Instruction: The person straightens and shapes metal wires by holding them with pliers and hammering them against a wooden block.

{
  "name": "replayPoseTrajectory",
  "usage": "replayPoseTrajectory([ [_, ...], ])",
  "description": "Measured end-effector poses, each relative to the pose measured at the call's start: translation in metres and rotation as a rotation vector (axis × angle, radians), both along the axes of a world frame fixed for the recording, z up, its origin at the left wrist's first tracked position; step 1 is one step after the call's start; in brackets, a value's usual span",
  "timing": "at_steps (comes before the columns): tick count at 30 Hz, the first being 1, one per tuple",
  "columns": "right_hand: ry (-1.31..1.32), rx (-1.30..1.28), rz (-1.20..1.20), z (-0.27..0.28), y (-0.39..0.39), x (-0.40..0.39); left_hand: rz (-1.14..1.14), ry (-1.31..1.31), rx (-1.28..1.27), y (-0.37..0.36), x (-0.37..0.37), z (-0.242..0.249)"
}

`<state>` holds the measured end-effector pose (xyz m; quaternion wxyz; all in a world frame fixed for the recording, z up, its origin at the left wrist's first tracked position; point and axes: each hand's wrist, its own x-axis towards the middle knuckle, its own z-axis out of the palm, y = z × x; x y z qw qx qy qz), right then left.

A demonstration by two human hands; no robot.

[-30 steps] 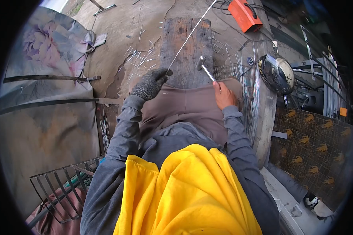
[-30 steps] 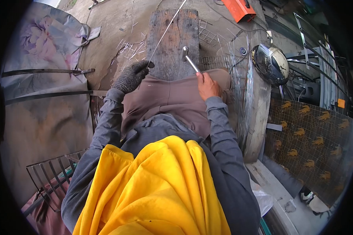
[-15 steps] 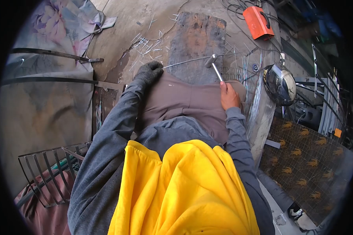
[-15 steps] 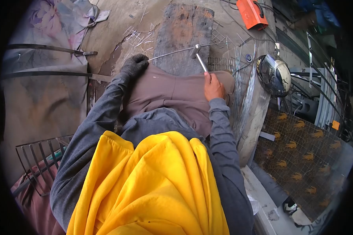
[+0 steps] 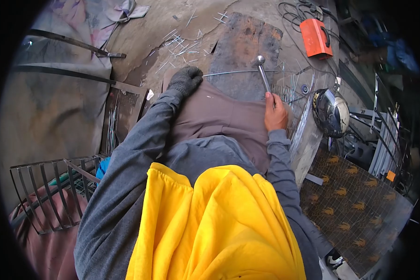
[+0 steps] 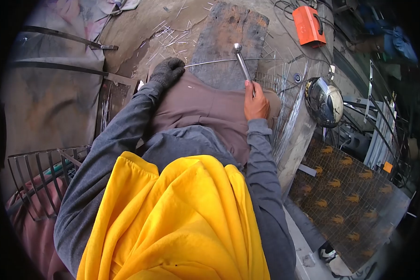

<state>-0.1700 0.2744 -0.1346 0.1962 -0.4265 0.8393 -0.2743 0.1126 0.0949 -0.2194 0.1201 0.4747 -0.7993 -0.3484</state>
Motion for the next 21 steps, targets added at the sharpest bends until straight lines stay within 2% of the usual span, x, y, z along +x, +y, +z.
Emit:
replayPoseTrajectory([
  [2,0.031,-0.105,0.009,0.001,-0.008,0.002,0.017,0.005,0.053,-0.001,-0.001,0.000],
  [6,0.036,-0.087,0.057,-0.013,-0.015,0.002,0.032,0.032,0.028,-0.003,0.001,-0.010],
  [8,0.071,0.262,0.113,-0.018,-0.020,0.003,0.016,0.026,0.000,-0.002,0.001,-0.012],
  [14,0.020,-0.034,0.091,-0.016,-0.015,0.008,0.005,0.031,0.020,-0.003,0.001,-0.009],
  [15,0.020,-0.034,0.091,-0.019,-0.017,0.006,0.006,0.030,0.021,-0.002,0.001,-0.010],
  [17,0.102,0.220,0.160,-0.017,-0.024,0.004,0.004,0.017,-0.004,-0.002,0.000,-0.010],
  [21,0.039,0.121,0.131,-0.005,-0.025,0.009,-0.010,-0.007,0.052,-0.005,0.000,-0.007],
])
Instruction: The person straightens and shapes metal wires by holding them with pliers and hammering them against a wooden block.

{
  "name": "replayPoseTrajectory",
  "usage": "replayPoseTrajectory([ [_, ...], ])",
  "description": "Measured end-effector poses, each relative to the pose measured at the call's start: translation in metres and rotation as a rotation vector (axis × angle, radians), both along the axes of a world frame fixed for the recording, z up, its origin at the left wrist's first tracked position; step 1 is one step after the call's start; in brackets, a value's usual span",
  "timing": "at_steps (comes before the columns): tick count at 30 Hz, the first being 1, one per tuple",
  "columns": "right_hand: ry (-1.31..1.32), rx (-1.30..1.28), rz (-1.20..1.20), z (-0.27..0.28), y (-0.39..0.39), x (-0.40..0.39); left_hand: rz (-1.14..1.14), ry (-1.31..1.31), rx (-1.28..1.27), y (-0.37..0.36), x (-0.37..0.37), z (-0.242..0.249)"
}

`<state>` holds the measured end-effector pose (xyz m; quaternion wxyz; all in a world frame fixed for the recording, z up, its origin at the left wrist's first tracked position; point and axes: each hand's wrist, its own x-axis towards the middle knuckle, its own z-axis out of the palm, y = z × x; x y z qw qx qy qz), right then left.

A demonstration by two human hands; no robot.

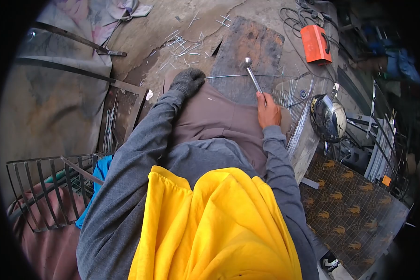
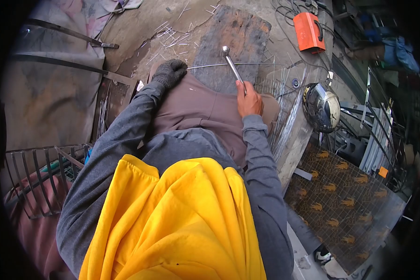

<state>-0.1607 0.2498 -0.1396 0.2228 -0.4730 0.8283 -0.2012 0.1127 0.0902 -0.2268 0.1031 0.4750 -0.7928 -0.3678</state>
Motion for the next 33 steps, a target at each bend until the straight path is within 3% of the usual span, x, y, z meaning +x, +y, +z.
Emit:
replayPoseTrajectory([
  [9,0.007,0.055,-0.066,-0.002,0.021,-0.009,0.038,0.016,-0.012,0.005,0.001,0.001],
  [11,-0.001,0.167,-0.093,-0.010,0.033,-0.014,0.032,0.009,-0.044,0.005,-0.001,0.004],
  [17,-0.031,0.032,-0.088,-0.031,0.041,-0.023,0.082,-0.113,0.001,0.003,0.012,0.031],
  [21,-0.041,0.061,-0.124,-0.023,0.038,-0.017,0.023,-0.192,-0.150,-0.004,0.039,0.004],
  [24,-0.028,0.072,-0.116,-0.025,0.039,-0.020,0.049,-0.252,-0.094,0.001,0.036,0.022],
  [33,-0.061,0.102,-0.115,-0.025,0.039,-0.022,-0.039,-0.110,-0.149,0.008,-0.007,0.024],
])
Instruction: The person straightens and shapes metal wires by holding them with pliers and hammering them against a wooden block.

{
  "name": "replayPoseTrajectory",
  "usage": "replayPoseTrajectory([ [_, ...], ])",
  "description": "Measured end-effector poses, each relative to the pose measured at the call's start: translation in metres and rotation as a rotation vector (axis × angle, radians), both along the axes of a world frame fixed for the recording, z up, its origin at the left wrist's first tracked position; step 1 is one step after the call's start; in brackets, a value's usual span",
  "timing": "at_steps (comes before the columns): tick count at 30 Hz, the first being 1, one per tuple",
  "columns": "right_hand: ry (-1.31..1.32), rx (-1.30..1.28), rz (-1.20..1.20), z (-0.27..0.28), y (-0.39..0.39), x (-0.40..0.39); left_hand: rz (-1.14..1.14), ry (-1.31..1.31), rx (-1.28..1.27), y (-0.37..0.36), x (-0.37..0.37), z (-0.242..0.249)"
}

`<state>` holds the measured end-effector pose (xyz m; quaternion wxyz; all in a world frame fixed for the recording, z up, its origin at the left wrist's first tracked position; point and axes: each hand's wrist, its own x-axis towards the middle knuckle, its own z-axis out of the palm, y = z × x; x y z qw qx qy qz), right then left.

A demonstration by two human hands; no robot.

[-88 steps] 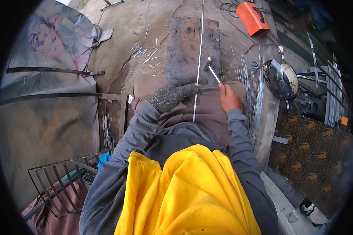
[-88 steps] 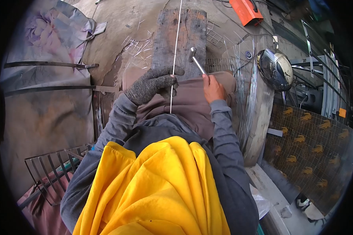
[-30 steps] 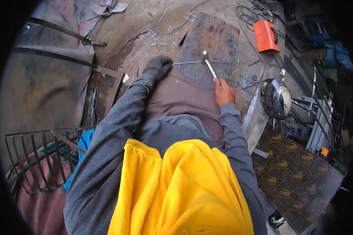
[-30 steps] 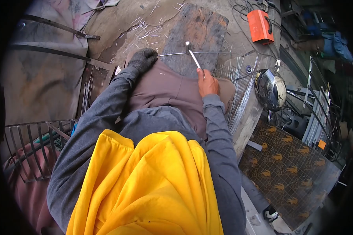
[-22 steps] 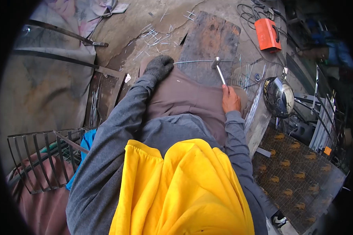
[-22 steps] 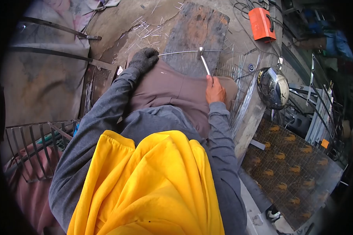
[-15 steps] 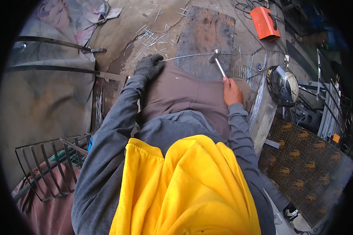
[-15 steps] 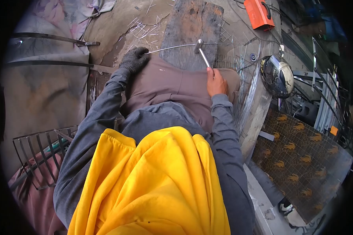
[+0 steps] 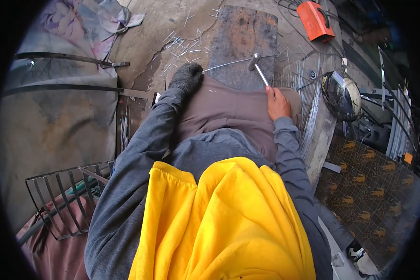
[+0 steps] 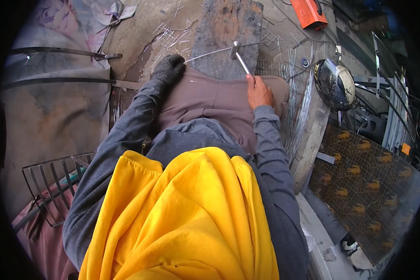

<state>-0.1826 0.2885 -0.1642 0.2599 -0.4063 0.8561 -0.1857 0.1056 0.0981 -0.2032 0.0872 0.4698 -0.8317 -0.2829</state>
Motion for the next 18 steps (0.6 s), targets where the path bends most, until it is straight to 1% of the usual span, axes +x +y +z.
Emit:
replayPoseTrajectory([
  [2,0.012,0.032,-0.016,-0.001,-0.001,0.001,0.000,0.015,0.047,-0.002,-0.008,-0.009],
  [3,0.016,0.032,-0.015,-0.001,-0.001,0.001,0.041,0.021,0.080,-0.002,-0.010,-0.012],
  [4,0.017,0.017,-0.015,-0.002,0.000,0.001,0.082,0.025,0.114,-0.002,-0.011,-0.012],
  [5,0.017,0.002,-0.015,-0.003,0.000,0.001,0.084,0.027,0.115,-0.003,-0.011,-0.012],
  [7,0.011,-0.018,-0.013,0.000,-0.001,0.000,0.097,0.051,0.198,-0.005,-0.008,-0.009],
  [9,0.009,-0.039,-0.013,0.006,-0.004,0.001,0.105,0.038,0.189,-0.007,-0.008,-0.011],
  [11,0.048,-0.179,-0.038,0.020,-0.011,0.006,0.121,0.027,0.188,-0.007,-0.008,-0.014],
  [12,0.045,-0.171,-0.031,0.024,-0.014,0.008,0.084,0.031,0.141,-0.006,-0.008,-0.016],
  [14,0.008,-0.353,-0.058,0.030,-0.026,0.012,0.051,0.033,0.091,-0.006,-0.005,-0.017],
  [18,0.036,-0.299,-0.031,0.010,-0.036,0.008,0.088,0.040,0.155,-0.005,-0.010,-0.010],
])
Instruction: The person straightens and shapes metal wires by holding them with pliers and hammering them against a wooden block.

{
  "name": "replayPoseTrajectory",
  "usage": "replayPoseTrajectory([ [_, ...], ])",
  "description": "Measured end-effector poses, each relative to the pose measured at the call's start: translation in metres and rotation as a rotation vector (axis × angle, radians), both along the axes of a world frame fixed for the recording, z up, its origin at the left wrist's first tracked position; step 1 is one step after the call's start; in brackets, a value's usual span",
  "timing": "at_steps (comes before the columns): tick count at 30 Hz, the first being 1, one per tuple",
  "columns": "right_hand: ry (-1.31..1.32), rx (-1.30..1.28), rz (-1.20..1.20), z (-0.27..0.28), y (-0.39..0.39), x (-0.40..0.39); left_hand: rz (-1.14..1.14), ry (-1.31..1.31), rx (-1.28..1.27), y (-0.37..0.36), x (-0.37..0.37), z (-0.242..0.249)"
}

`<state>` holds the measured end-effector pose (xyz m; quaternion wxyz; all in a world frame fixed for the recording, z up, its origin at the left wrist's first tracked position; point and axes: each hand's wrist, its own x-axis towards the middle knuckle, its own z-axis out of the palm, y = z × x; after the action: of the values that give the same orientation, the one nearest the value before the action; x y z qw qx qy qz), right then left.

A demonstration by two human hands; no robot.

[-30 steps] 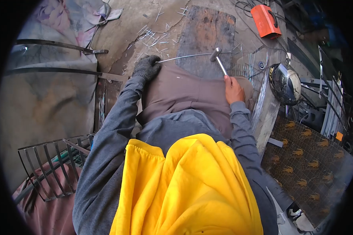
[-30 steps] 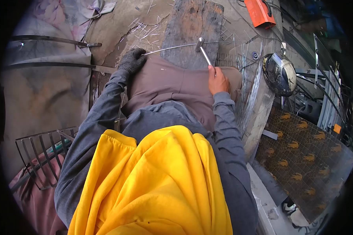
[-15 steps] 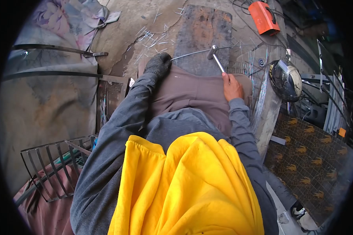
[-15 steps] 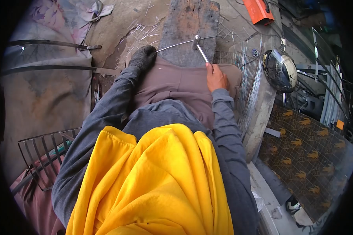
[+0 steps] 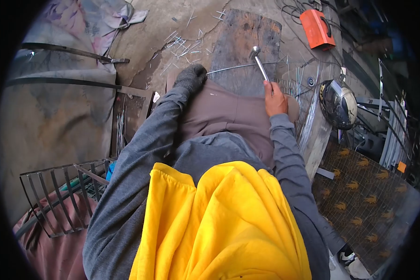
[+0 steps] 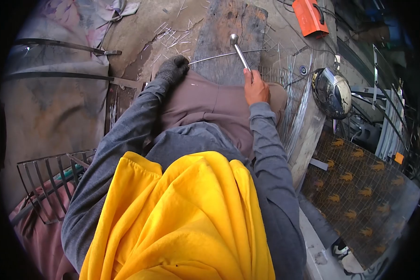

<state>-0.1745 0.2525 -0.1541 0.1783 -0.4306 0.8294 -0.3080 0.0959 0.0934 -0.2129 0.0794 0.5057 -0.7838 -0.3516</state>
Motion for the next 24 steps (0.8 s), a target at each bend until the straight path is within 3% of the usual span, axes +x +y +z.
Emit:
replayPoseTrajectory([
  [2,0.051,0.263,0.021,-0.002,-0.004,-0.003,0.012,-0.005,0.020,-0.001,0.001,0.000],
  [5,-0.011,0.148,0.027,0.005,0.001,-0.003,-0.015,0.012,0.004,0.000,0.003,-0.006],
  [12,0.029,0.223,0.088,-0.002,-0.002,-0.002,-0.043,-0.011,-0.048,-0.002,0.001,-0.005],
  [15,-0.025,0.081,0.065,-0.003,0.001,0.004,-0.033,-0.006,-0.041,-0.001,0.002,-0.005],
  [17,0.044,0.330,0.133,-0.006,-0.001,0.003,-0.041,0.005,-0.036,0.003,0.003,-0.005],
  [24,-0.031,0.084,0.096,0.005,0.000,0.010,-0.073,-0.026,-0.058,-0.002,0.003,-0.001],
])
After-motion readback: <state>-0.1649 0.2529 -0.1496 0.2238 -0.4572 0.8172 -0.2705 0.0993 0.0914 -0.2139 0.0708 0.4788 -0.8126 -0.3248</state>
